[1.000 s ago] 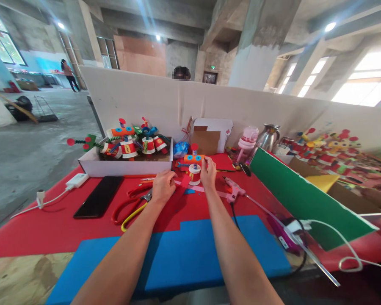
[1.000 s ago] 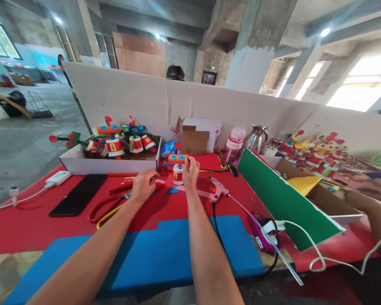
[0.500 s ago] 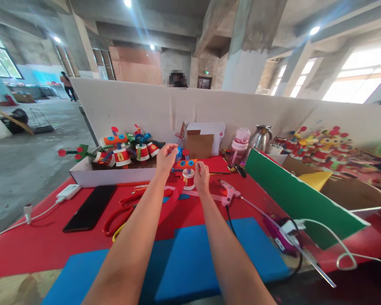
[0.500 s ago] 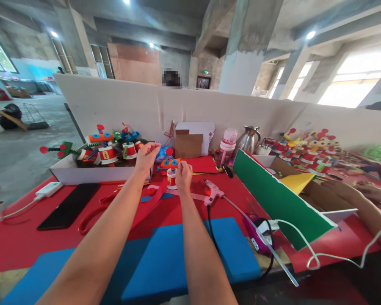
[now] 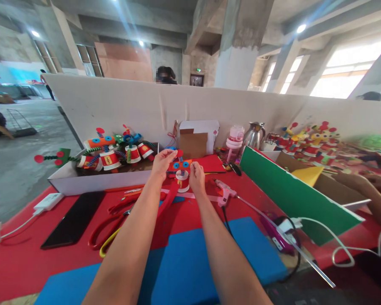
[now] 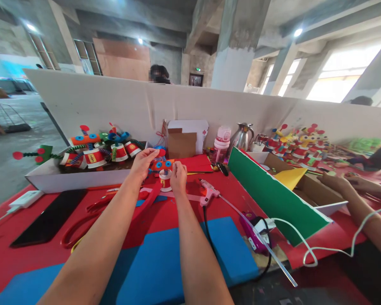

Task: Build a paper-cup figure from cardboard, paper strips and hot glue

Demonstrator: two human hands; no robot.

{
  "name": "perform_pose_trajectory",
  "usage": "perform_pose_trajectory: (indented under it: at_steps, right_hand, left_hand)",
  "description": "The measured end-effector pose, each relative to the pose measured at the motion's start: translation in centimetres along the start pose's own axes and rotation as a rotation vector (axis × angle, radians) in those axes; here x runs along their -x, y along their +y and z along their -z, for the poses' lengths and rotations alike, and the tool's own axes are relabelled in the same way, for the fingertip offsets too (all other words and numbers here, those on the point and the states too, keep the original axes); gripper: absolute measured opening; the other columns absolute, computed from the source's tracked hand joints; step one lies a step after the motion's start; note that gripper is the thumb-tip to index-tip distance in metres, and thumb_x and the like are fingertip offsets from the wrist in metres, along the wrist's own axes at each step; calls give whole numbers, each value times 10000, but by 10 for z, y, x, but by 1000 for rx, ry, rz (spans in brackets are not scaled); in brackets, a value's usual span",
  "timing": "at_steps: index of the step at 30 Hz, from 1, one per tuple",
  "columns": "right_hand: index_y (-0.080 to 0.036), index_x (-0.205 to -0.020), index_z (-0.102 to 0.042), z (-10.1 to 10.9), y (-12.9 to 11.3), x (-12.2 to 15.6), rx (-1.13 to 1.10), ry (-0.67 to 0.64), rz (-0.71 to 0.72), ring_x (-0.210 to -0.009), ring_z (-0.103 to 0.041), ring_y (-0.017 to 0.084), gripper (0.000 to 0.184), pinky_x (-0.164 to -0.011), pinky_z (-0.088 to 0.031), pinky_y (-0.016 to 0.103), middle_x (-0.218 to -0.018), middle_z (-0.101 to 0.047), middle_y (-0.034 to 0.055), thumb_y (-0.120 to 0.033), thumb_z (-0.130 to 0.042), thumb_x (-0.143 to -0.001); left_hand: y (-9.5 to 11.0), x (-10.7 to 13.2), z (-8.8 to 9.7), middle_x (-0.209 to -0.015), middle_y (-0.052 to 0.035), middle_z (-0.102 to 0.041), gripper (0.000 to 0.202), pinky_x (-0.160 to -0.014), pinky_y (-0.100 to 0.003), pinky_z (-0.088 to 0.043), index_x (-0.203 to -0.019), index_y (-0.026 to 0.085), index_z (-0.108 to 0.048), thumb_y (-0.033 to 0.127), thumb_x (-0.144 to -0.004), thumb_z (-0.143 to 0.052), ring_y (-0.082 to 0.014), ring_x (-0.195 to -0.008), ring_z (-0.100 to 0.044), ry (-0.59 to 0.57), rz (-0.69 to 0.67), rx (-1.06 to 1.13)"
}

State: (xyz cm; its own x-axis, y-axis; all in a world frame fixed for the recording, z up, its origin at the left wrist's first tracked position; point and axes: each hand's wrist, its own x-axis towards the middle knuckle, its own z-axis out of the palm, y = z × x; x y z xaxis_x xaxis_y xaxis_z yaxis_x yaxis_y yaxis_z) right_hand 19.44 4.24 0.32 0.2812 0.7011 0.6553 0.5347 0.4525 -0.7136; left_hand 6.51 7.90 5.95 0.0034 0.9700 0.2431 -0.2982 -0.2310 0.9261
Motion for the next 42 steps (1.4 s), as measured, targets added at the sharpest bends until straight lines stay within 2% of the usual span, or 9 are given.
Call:
perform_pose_trajectory:
  at_steps: [7,13,20,27,31,34,36,38,42]
  right_hand:
    - [-242,-700,-381,0,1,1,23,-12,25,-714,-449,182,257,-708,-374,283,-666,-484,-3,-292,-338,-949]
    - [-240,-742,-419,0,5,1,30,-4,43,-733,-455,185,216,-725,-385,287,-699,-504,5,-284,-347,-941]
    - [-238,-762,-442,-1,7,0,22,6,64,-747,-470,189,218,-736,-395,294,-719,-530,14,-298,-340,-945]
    - [-234,-767,-455,0,8,-1,66,23,105,-780,-493,196,218,-777,-394,318,-755,-558,29,-296,-348,-947]
    - [-227,-769,-467,2,9,-3,81,22,103,-795,-503,194,226,-800,-389,328,-790,-568,39,-307,-358,-951]
    - [-226,-769,-475,2,8,-3,84,20,94,-803,-510,192,231,-807,-387,328,-802,-571,41,-305,-358,-952]
    - [-226,-766,-475,2,8,-3,82,10,98,-801,-513,191,233,-807,-386,326,-797,-573,39,-295,-356,-953]
    - [-226,-761,-472,2,7,-2,83,4,97,-796,-514,189,236,-804,-387,324,-789,-575,37,-289,-351,-954]
    - [-227,-755,-465,1,7,-2,88,-4,80,-785,-508,187,249,-799,-390,325,-779,-575,35,-300,-344,-960]
  left_hand:
    - [-4,1,-2,-565,41,-582,349,-513,-226,-406,-607,184,-597,426,-506,-827,-92,-513,-503,18,86,74]
    - [-8,-2,-2,-578,4,-613,295,-561,-262,-461,-605,168,-611,376,-494,-788,-130,-554,-553,103,113,85]
    - [-15,-3,-6,-525,21,-577,271,-552,-253,-442,-558,181,-580,398,-562,-742,-128,-538,-544,135,75,19]
    - [-10,-3,-12,-545,46,-563,147,-595,-224,-423,-609,193,-577,273,-676,-681,-116,-583,-547,170,-29,-67]
    - [-6,-2,-13,-598,29,-588,119,-611,-225,-412,-635,195,-576,249,-731,-620,-122,-620,-543,221,-143,-162]
    - [-4,-1,-12,-633,22,-586,190,-655,-230,-409,-636,204,-575,319,-786,-592,-129,-665,-539,260,-279,-242]
    - [-3,-1,-11,-654,20,-587,223,-684,-233,-404,-658,209,-594,388,-790,-611,-134,-696,-539,235,-341,-309]
    - [-4,-2,-11,-680,19,-602,209,-693,-235,-402,-700,210,-621,408,-743,-672,-137,-707,-542,179,-329,-362]
    - [-11,-3,-8,-672,12,-619,174,-663,-243,-401,-698,196,-647,330,-643,-744,-144,-676,-549,133,-213,-367]
